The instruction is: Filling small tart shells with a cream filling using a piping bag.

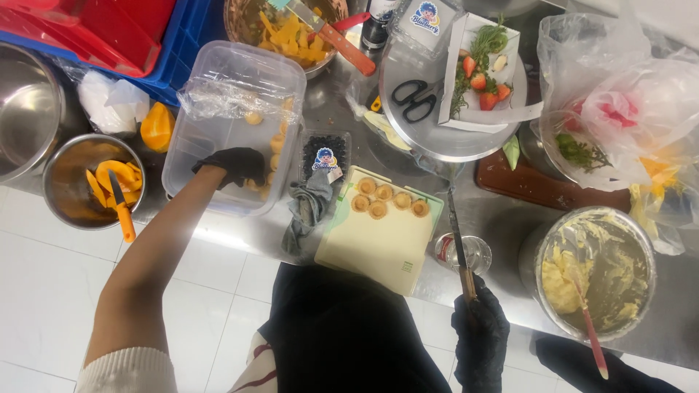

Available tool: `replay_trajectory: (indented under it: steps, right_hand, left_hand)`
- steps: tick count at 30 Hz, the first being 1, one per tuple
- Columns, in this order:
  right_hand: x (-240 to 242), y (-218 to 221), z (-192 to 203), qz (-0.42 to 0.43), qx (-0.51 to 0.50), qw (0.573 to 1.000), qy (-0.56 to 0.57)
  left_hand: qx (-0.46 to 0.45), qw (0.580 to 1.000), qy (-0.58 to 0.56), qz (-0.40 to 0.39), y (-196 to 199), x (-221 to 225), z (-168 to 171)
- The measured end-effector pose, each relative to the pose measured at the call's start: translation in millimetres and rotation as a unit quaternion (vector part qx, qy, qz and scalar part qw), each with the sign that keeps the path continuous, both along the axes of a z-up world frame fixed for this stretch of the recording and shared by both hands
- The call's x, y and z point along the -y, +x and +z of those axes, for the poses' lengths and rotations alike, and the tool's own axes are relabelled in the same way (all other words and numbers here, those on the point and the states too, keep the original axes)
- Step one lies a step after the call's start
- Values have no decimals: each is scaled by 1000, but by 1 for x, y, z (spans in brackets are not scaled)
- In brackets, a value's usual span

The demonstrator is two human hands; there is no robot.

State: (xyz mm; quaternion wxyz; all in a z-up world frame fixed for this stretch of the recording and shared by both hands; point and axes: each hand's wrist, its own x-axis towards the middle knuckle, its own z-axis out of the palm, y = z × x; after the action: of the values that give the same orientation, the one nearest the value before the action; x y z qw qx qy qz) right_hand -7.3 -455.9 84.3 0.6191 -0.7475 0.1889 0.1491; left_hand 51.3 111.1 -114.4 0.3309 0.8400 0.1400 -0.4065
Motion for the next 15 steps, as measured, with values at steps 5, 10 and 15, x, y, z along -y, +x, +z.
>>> replay_trajectory:
  steps: [5, 10, 15]
  right_hand:
    - [-4, 2, 3, 5, -1, 1000, -8]
    - [9, 0, -5, 14, 17, 999, 46]
    - [0, 3, 7, 6, -7, 999, 52]
  left_hand:
    - [-39, 998, 23, -53, 2, 9, 23]
    - [-20, 993, -47, 107, -10, -36, 21]
    - [98, 878, -378, 278, -25, -45, 98]
